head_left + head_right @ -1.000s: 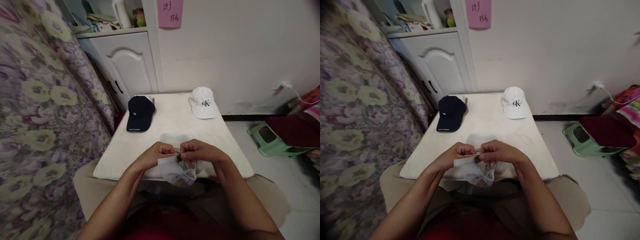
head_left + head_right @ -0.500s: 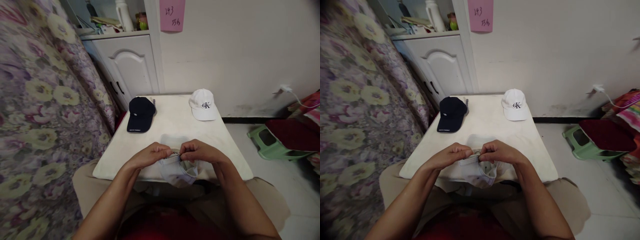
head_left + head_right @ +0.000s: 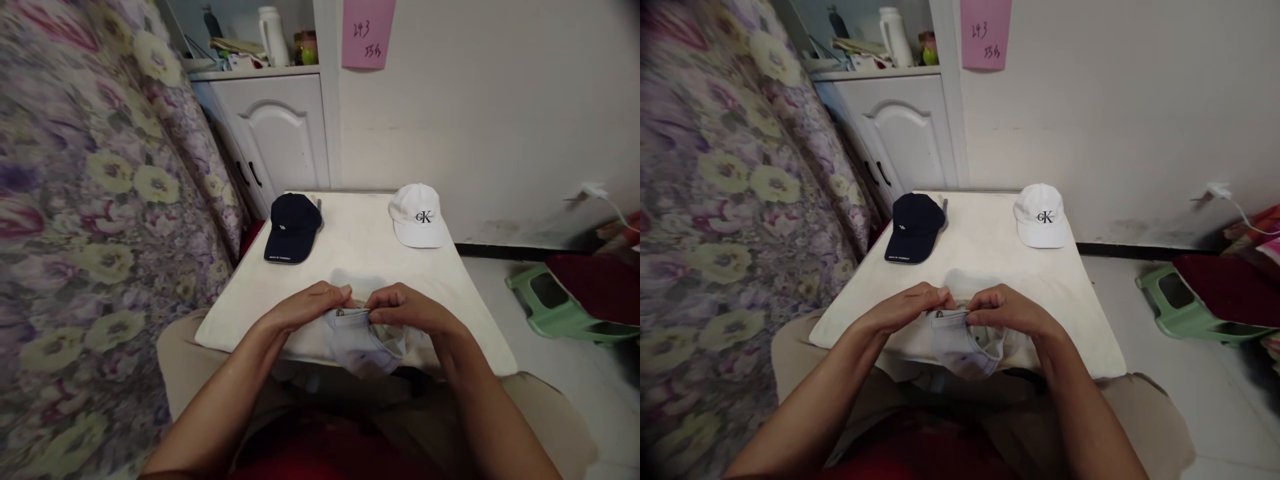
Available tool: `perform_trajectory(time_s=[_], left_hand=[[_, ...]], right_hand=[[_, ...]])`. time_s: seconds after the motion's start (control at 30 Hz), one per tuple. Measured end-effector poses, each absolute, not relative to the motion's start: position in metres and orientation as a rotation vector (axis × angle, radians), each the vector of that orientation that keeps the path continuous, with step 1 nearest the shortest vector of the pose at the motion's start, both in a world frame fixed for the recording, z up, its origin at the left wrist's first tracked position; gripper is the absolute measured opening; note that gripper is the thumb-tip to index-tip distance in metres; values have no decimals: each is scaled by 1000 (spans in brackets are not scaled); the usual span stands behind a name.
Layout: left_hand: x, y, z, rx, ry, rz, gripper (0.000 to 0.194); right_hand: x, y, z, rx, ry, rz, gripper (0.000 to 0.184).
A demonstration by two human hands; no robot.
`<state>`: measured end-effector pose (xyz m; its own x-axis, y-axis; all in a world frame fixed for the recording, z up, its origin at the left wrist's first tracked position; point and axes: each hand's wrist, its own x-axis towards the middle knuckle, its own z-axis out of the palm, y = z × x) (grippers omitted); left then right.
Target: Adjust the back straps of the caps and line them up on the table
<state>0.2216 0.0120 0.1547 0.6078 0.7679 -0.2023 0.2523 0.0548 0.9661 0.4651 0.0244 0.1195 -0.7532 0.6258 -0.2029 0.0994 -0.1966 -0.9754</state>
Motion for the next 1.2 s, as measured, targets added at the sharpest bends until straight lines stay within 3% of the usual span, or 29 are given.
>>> perform_trajectory(time_s=[0.2, 0.7, 1.2], left_hand=[[224, 11, 156, 1489, 892, 476, 48], [229, 10, 154, 1326, 935, 413, 28], [241, 5, 149, 1332, 993, 493, 29]], right_hand=[[463, 24, 121, -851, -1702, 2004, 26], [473, 24, 126, -738, -1838, 1917, 28], [463, 19, 130, -739, -1787, 1890, 25]])
